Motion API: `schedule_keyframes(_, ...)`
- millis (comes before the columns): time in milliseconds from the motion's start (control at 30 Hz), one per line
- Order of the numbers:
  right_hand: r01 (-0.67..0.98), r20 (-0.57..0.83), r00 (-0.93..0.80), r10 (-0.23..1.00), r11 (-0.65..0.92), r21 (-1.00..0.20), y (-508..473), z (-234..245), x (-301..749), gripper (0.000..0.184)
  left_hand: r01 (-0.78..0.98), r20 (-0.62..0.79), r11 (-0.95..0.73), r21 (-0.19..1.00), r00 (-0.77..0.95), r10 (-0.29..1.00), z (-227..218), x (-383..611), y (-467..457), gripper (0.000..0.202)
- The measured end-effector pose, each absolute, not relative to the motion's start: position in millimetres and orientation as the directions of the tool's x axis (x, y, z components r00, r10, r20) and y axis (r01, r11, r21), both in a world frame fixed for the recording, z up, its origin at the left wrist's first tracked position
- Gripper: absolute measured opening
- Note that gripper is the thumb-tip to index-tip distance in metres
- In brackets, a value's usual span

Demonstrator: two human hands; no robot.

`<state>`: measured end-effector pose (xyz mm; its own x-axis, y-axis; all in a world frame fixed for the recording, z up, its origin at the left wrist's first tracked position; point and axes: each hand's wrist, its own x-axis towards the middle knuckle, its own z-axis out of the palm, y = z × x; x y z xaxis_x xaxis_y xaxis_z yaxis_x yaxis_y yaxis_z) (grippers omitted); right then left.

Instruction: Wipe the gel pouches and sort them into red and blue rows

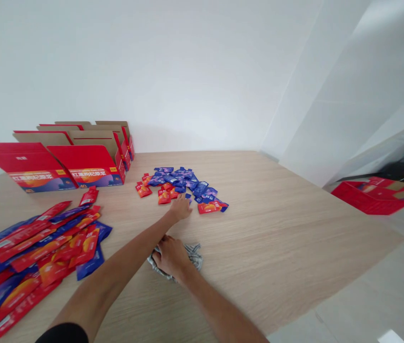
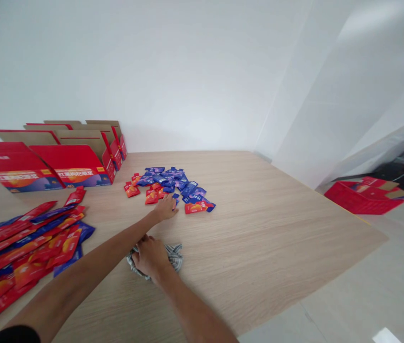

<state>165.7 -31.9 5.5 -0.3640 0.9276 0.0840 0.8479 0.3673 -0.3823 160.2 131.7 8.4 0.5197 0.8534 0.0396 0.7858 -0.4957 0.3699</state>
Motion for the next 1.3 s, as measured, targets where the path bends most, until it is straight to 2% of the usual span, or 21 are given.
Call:
schedule_keyframes(200, 0.839, 0.112, -0.351, 0.930, 0.366, -0.402, -31, 3, 167, 0.032, 0.758, 0.049, -0.339, 0.558, 0.377, 0.925, 7, 149, 127, 0.055)
schedule_keyframes(333, 0.836, 0.158, -0.307, 0.938, 0.346, -0.426, -27, 2, 175, 0.029, 0.670, 0.012, -0.214, 0.711, 0.292, 0.956, 16, 130, 126, 0.052)
schedule_keyframes(433, 0.816, 0.252, -0.233, 0.939, 0.330, -0.475, -24, 5, 184, 0.022, 0.575, -0.023, -0.124, 0.809, 0.241, 0.970, 23, 103, 113, 0.047)
schedule_keyframes(500, 0.784, 0.350, -0.186, 0.918, 0.353, -0.510, -23, 8, 190, 0.022, 0.435, -0.051, -0.058, 0.899, 0.237, 0.970, 23, 82, 95, 0.051)
schedule_keyframes(567, 0.753, 0.436, -0.156, 0.886, 0.392, -0.528, -24, 9, 192, 0.025, 0.090, -0.092, 0.071, 0.993, 0.257, 0.962, 19, 63, 72, 0.054)
schedule_keyframes(633, 0.736, 0.469, -0.169, 0.867, 0.428, -0.524, -26, 8, 190, 0.026, -0.319, -0.137, 0.232, 0.919, 0.293, 0.946, 11, 50, 48, 0.053)
schedule_keyframes(700, 0.734, 0.447, -0.236, 0.863, 0.460, -0.500, -29, 4, 183, 0.027, -0.504, -0.167, 0.316, 0.804, 0.319, 0.933, 3, 44, 27, 0.048)
schedule_keyframes(800, 0.749, 0.361, -0.350, 0.865, 0.489, -0.447, -34, 1, 171, 0.027, -0.553, -0.204, 0.412, 0.724, 0.399, 0.894, -6, 40, 4, 0.045)
schedule_keyframes(900, 0.775, 0.316, -0.363, 0.877, 0.472, -0.419, -37, 2, 166, 0.025, -0.600, -0.241, 0.493, 0.630, 0.453, 0.858, -12, 40, -10, 0.039)
schedule_keyframes(1000, 0.802, 0.356, -0.254, 0.899, 0.402, -0.441, -35, 6, 173, 0.024, -0.640, -0.290, 0.485, 0.597, 0.391, 0.873, -17, 44, -22, 0.029)
schedule_keyframes(1133, 0.848, 0.406, -0.057, 0.912, 0.259, -0.463, -25, 9, 194, 0.026, -0.655, -0.280, 0.507, 0.560, 0.426, 0.860, -23, 58, -36, 0.030)
schedule_keyframes(1233, 0.862, 0.410, -0.013, 0.912, 0.218, -0.457, -21, 8, 205, 0.028, -0.669, -0.273, 0.514, 0.537, 0.439, 0.856, -26, 68, -42, 0.030)
schedule_keyframes(1300, 0.854, 0.403, -0.046, 0.914, 0.245, -0.459, -22, 8, 205, 0.029, -0.686, -0.282, 0.514, 0.515, 0.431, 0.857, -26, 69, -40, 0.030)
